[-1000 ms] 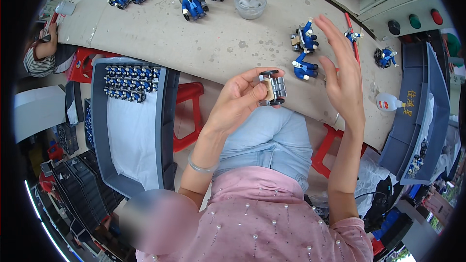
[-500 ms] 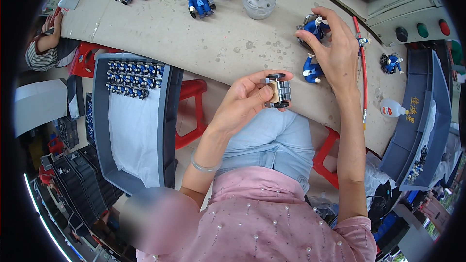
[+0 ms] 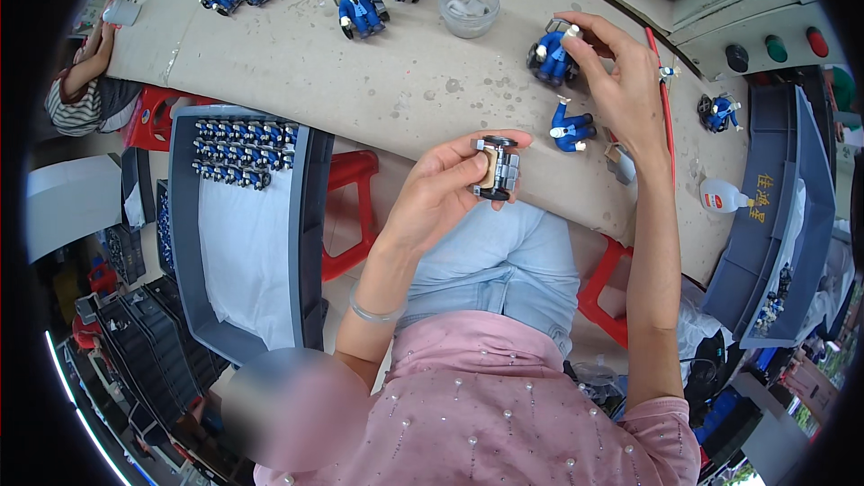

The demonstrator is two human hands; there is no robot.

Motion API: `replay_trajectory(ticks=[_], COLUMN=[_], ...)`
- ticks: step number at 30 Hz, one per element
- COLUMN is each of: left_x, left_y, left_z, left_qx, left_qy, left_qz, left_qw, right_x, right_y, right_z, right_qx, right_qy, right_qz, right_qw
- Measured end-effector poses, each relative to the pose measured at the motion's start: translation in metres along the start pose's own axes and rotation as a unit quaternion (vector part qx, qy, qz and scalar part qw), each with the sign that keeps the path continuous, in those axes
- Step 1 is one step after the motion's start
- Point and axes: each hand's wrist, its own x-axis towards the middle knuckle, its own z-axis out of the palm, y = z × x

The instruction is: Assembling small electronic or toy components at a factory workbench.

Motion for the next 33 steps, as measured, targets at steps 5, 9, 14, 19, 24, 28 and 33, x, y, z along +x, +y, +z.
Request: replay_trajectory(ticks=[5, 9, 14, 19, 24, 28, 33], left_x=[0.001, 0.000, 0.002, 0.001, 0.001, 0.001, 0.000], left_y=[0.000, 0.000, 0.001, 0.002, 0.002, 0.001, 0.002], left_z=[0.003, 0.002, 0.004, 0.003, 0.006, 0.003, 0.003], left_qx=[-0.001, -0.006, -0.001, 0.001, 0.005, 0.008, 0.008], left_qy=[0.004, 0.005, 0.010, 0.005, 0.019, 0.006, 0.010], left_qz=[0.004, 0.000, 0.002, 0.001, 0.001, 0.002, -0.007], left_qw=[1.000, 1.000, 1.000, 1.000, 1.000, 1.000, 1.000], right_x=[0.013, 0.014, 0.011, 0.007, 0.001, -0.004, -0.007], right_y=[0.021, 0.014, 0.011, 0.004, -0.001, -0.002, -0.007], right_z=[0.003, -0.003, -0.006, -0.010, -0.012, -0.012, -0.014], right_qx=[0.100, 0.174, 0.233, 0.280, 0.304, 0.308, 0.316], right_qy=[-0.007, -0.042, -0.063, -0.083, -0.095, -0.099, -0.115], right_qz=[0.082, 0.142, 0.170, 0.165, 0.144, 0.135, 0.105], right_qw=[0.992, 0.973, 0.955, 0.942, 0.937, 0.936, 0.936])
